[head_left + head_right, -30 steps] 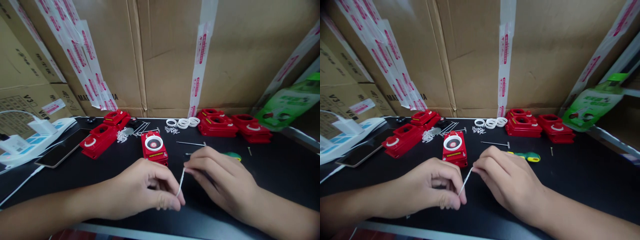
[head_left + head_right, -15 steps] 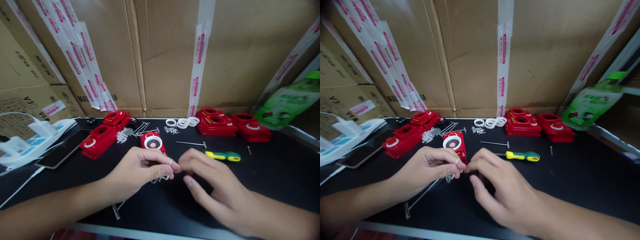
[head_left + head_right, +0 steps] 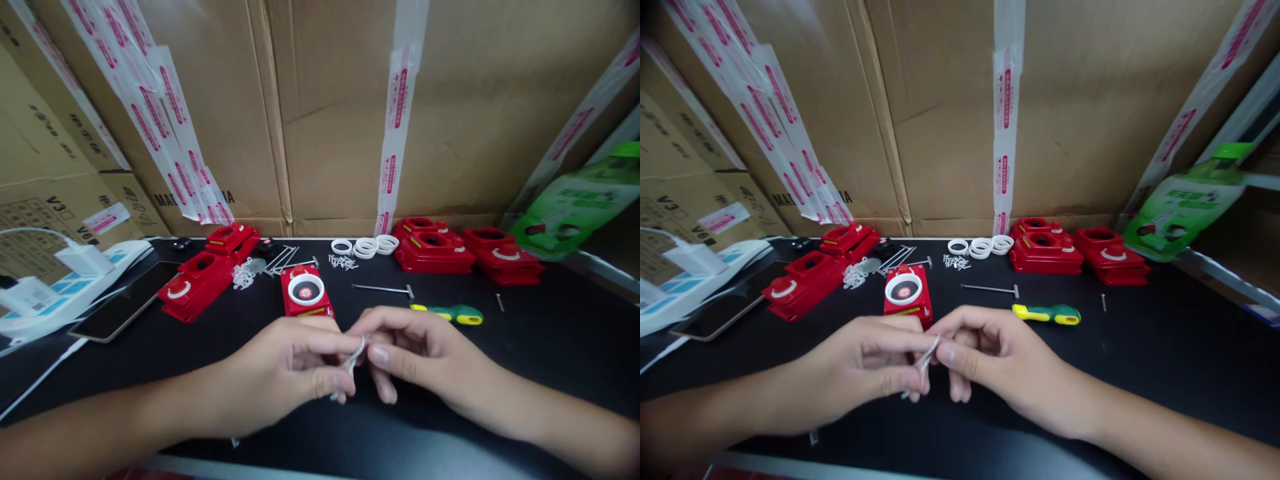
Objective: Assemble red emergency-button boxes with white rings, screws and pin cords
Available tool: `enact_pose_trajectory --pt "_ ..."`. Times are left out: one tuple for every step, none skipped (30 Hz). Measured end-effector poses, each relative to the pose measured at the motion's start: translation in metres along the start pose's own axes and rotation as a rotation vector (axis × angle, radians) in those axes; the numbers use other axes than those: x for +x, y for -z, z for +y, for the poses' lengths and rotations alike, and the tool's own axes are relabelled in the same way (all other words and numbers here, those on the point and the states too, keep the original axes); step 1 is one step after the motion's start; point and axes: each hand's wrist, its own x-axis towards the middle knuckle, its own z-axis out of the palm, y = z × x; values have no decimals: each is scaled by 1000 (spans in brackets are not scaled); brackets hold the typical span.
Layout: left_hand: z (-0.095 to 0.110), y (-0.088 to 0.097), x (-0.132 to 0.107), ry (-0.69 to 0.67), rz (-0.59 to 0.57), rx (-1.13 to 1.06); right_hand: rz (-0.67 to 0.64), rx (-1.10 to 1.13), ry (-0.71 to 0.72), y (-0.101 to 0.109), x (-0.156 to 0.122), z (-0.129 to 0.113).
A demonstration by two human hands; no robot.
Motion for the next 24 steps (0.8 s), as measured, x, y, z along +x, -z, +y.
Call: enact_pose_trajectory --pt "1 -1 -1 -13 -18 70 -29 15 -30 2 0 1" --pt "1 -1 -2 -40 -38 129 -50 21 -54 4 0 3" --pt "1 -1 -3 -48 -47 177 -62 12 -69 6 0 5" --pt "0 -1 -3 -62 -46 219 -62 -8 -83 7 0 6" --pt "-1 -1 -3 -70 -39 237 -55 -27 -104 8 -1 7" --pt "-2 0 -3 -71 -31 234 -47 -47 -130 8 -2 8" --pt "-3 0 -3 -68 -24 209 -42 -62 -159 7 -3 9" --pt "-4 -1 -3 -55 -21 159 -42 -67 -179 7 -5 10" --pt "-5 -1 -4 -34 -23 91 -46 -67 -185 6 -6 11" --pt "-6 -2 -4 -4 -30 21 -50 -66 -182 5 -7 12" --pt "-6 -3 -4 30 -35 -47 -55 -68 -170 5 -7 12" --pt "-6 -4 -4 60 -35 -110 -52 -74 -155 6 -8 13" --pt "-6 -4 -4 82 -30 -161 -45 -88 -145 6 -7 13" --pt "-7 -5 -4 94 -20 -195 -34 -110 -138 7 -7 12" --pt "-7 -5 -4 101 -9 -213 -23 -135 -130 7 -7 11" --pt "-8 -5 -3 106 -1 -218 -13 -156 -115 8 -6 10" --pt "-9 -5 -3 106 2 -207 -3 -174 -97 9 -6 9" --pt "-10 -4 -3 100 0 -176 3 -188 -81 9 -6 8" --pt "-11 -3 -3 87 -3 -128 9 -197 -69 9 -6 7" --pt "-11 -2 -3 65 -6 -64 15 -202 -59 9 -6 6" --pt "-11 -1 -3 35 -9 16 21 -207 -52 8 -7 6" --pt "-11 0 -3 1 -12 107 28 -214 -49 8 -7 5" --pt "-10 0 -3 -29 -16 197 31 -222 -44 7 -7 5" --pt "-9 1 -3 -49 -22 273 35 -232 -42 7 -7 5"
